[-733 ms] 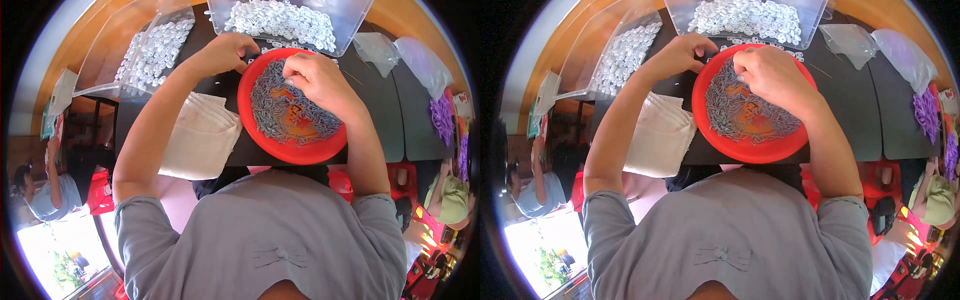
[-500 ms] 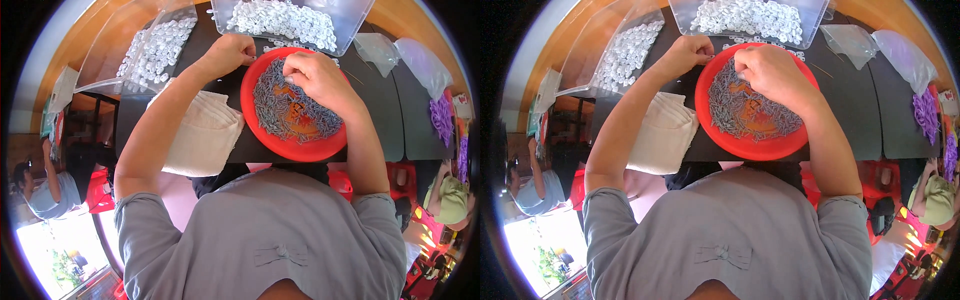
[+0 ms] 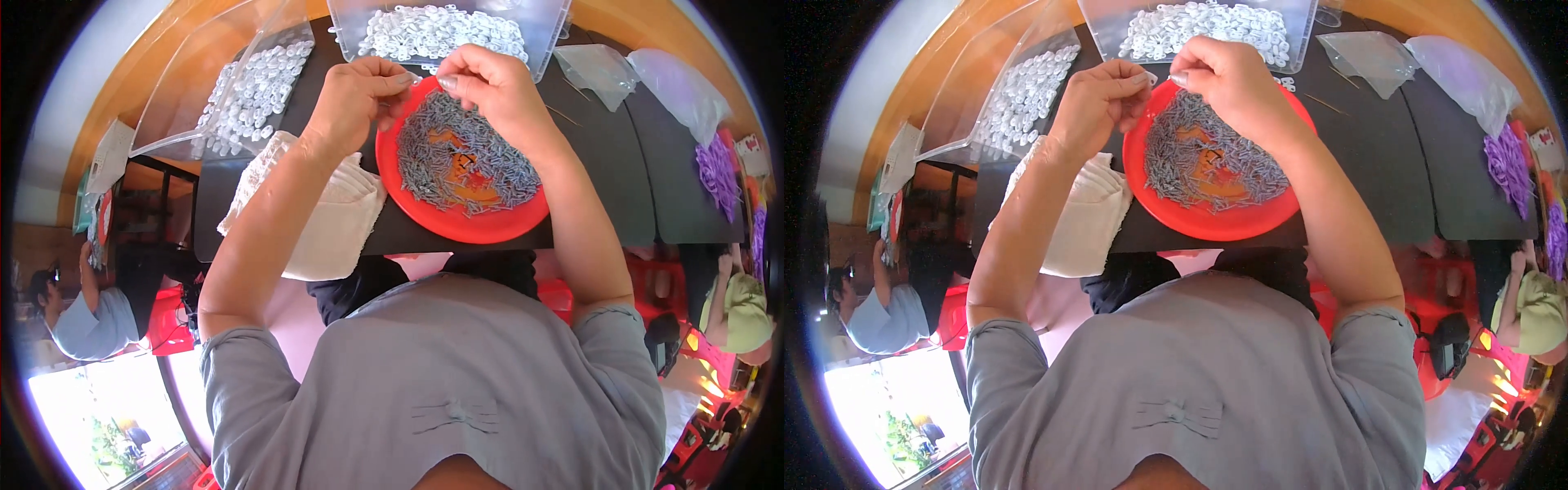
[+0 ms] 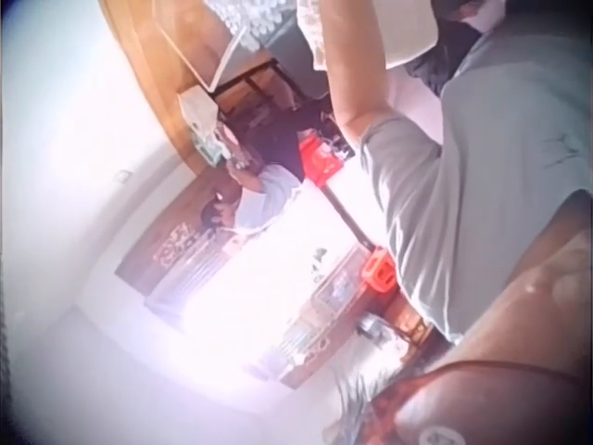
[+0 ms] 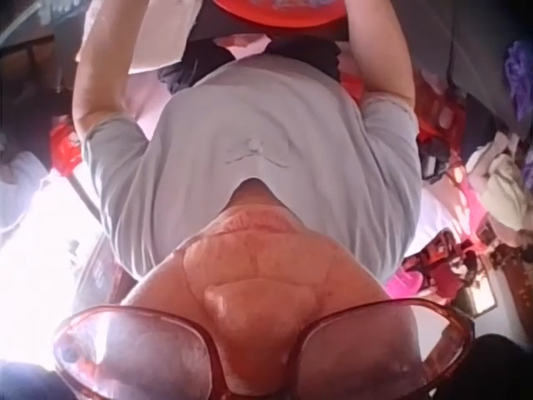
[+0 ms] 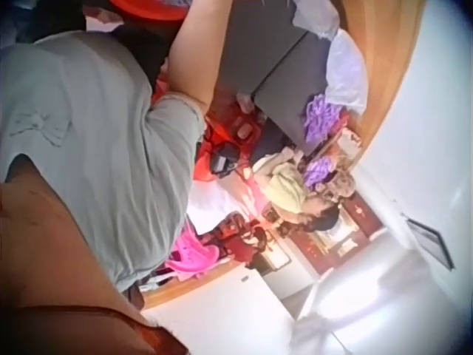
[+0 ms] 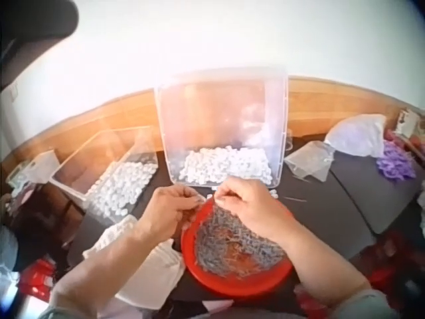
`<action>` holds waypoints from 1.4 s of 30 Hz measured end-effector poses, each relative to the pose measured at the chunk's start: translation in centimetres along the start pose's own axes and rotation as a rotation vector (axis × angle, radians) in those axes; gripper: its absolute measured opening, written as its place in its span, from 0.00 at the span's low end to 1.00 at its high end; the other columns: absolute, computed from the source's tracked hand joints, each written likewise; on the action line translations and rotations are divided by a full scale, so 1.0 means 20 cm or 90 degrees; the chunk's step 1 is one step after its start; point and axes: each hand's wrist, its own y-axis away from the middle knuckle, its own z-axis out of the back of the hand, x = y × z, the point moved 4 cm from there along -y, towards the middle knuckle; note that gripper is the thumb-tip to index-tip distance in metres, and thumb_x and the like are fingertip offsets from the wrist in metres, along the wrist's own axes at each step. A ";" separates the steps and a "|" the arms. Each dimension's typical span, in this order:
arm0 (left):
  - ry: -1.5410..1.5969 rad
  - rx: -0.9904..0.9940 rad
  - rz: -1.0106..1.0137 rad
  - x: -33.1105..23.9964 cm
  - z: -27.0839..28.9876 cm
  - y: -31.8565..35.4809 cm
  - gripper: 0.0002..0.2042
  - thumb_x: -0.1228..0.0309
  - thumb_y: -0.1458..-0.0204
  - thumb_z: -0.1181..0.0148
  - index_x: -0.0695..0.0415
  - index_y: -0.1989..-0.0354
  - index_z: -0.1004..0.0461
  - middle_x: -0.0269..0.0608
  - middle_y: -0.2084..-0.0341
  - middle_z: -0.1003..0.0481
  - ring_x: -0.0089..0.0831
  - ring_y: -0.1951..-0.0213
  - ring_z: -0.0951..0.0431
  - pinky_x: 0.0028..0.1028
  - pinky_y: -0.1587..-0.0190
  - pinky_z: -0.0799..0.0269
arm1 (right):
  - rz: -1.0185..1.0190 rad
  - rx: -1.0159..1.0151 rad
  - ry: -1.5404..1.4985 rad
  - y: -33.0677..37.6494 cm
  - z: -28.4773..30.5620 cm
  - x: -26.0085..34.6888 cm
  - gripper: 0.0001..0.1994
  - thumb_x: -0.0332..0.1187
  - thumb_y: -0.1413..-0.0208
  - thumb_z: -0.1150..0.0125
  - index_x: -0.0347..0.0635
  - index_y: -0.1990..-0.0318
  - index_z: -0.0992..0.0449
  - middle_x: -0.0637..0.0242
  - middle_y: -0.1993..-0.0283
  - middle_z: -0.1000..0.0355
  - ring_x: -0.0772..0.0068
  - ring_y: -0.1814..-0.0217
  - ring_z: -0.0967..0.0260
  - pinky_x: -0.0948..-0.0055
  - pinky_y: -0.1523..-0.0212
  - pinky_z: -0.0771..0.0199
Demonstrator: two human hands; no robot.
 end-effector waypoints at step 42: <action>0.039 -0.091 -0.198 0.02 -0.20 0.09 0.04 0.76 0.47 0.37 0.63 0.67 0.25 0.32 0.79 0.26 0.16 0.78 0.30 0.17 0.77 0.35 | 0.021 -0.224 -0.095 0.06 -0.01 0.10 0.04 0.26 0.43 0.40 0.36 0.62 0.24 0.71 0.70 0.27 0.85 0.70 0.33 0.84 0.74 0.37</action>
